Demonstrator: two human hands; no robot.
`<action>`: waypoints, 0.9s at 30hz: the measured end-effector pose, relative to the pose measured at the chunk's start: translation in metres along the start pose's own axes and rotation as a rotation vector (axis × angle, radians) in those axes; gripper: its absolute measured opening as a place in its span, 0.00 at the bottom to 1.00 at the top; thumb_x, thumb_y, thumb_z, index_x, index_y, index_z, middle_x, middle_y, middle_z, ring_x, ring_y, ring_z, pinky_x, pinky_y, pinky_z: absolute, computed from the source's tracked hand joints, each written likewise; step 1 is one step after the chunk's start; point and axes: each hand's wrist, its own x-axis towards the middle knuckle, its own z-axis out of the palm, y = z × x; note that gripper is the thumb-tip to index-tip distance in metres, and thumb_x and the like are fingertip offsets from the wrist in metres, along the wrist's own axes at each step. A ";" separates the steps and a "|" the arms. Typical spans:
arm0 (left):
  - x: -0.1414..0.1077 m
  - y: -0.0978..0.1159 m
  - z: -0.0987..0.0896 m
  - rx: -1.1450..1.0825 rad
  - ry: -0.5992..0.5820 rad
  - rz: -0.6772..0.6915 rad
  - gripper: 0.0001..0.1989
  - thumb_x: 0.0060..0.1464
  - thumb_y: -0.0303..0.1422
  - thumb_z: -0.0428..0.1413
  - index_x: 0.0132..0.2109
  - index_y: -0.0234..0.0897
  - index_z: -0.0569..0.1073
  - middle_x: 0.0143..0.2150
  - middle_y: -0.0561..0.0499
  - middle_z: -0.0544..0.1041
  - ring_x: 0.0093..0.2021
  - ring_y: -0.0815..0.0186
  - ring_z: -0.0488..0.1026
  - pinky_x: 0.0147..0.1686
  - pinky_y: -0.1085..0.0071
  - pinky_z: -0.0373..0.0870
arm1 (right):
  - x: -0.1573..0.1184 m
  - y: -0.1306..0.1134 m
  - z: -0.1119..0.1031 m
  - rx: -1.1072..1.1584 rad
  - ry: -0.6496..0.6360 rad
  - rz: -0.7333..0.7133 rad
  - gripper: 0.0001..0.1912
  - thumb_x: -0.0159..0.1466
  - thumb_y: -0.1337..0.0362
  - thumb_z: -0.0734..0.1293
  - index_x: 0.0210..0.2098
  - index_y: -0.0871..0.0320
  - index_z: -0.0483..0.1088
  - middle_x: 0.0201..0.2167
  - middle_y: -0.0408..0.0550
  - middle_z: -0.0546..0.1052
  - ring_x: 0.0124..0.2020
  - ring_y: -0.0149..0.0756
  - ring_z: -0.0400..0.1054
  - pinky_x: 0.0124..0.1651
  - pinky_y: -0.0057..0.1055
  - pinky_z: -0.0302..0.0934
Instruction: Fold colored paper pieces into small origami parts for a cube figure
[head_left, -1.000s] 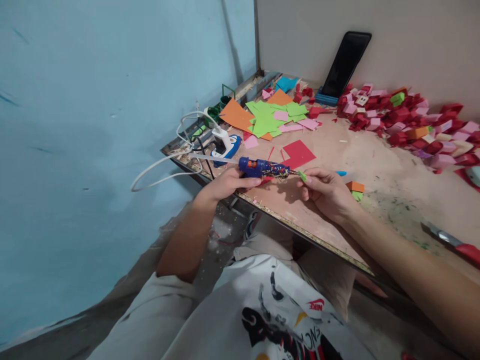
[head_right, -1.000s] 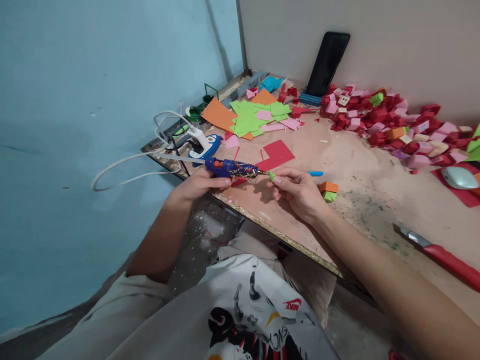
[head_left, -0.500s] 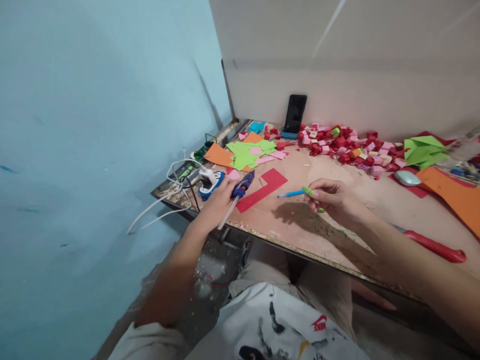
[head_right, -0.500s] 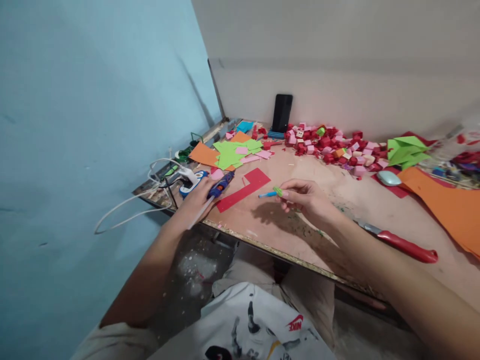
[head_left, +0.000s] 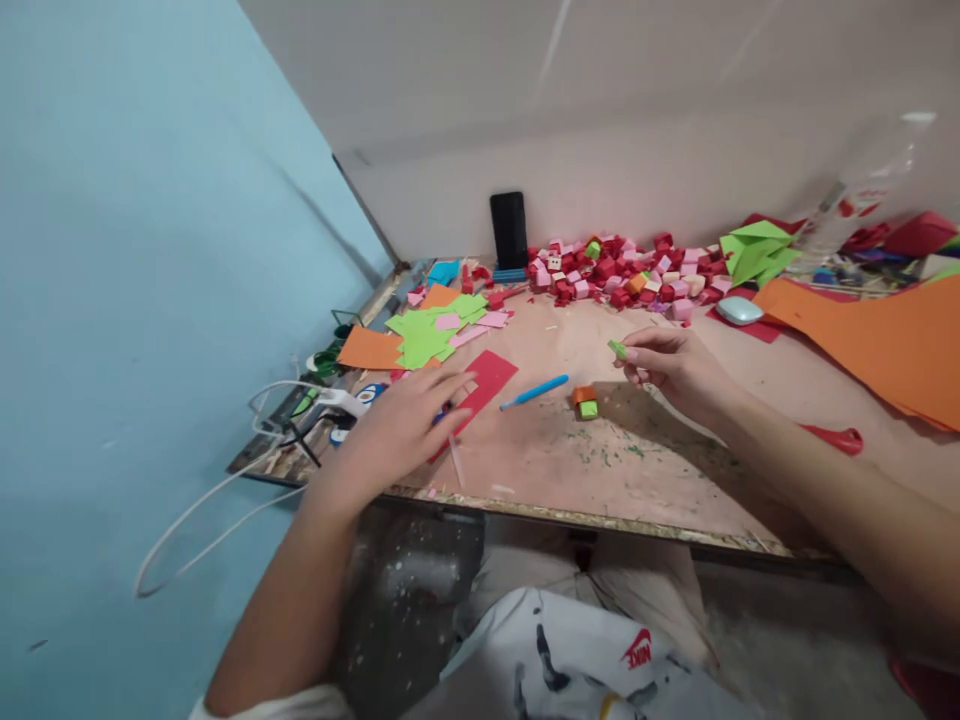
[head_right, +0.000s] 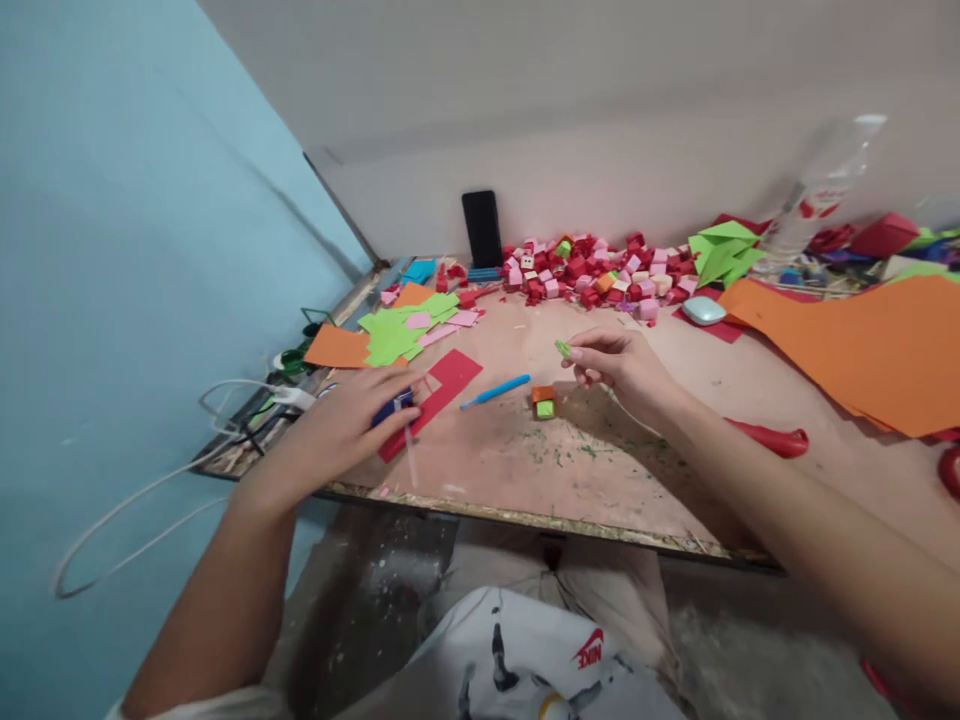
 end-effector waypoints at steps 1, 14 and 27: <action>0.017 0.016 0.001 -0.051 0.017 0.095 0.24 0.74 0.45 0.50 0.68 0.41 0.72 0.68 0.43 0.75 0.70 0.51 0.68 0.70 0.54 0.63 | 0.001 0.004 -0.001 0.001 0.010 -0.006 0.12 0.54 0.58 0.85 0.32 0.56 0.85 0.29 0.46 0.82 0.24 0.28 0.68 0.27 0.27 0.61; 0.111 0.079 0.092 -0.203 -0.152 0.318 0.14 0.72 0.37 0.53 0.58 0.36 0.75 0.51 0.43 0.75 0.51 0.55 0.76 0.53 0.59 0.74 | -0.003 0.029 -0.012 0.056 0.118 0.049 0.10 0.55 0.60 0.84 0.34 0.55 0.85 0.25 0.42 0.79 0.21 0.28 0.68 0.26 0.27 0.61; 0.117 0.053 0.103 -0.517 -0.032 0.306 0.08 0.68 0.32 0.61 0.52 0.39 0.80 0.49 0.48 0.83 0.49 0.63 0.80 0.51 0.67 0.75 | -0.020 0.035 0.002 0.014 0.065 0.150 0.07 0.62 0.60 0.81 0.36 0.54 0.85 0.22 0.41 0.77 0.22 0.29 0.69 0.26 0.27 0.64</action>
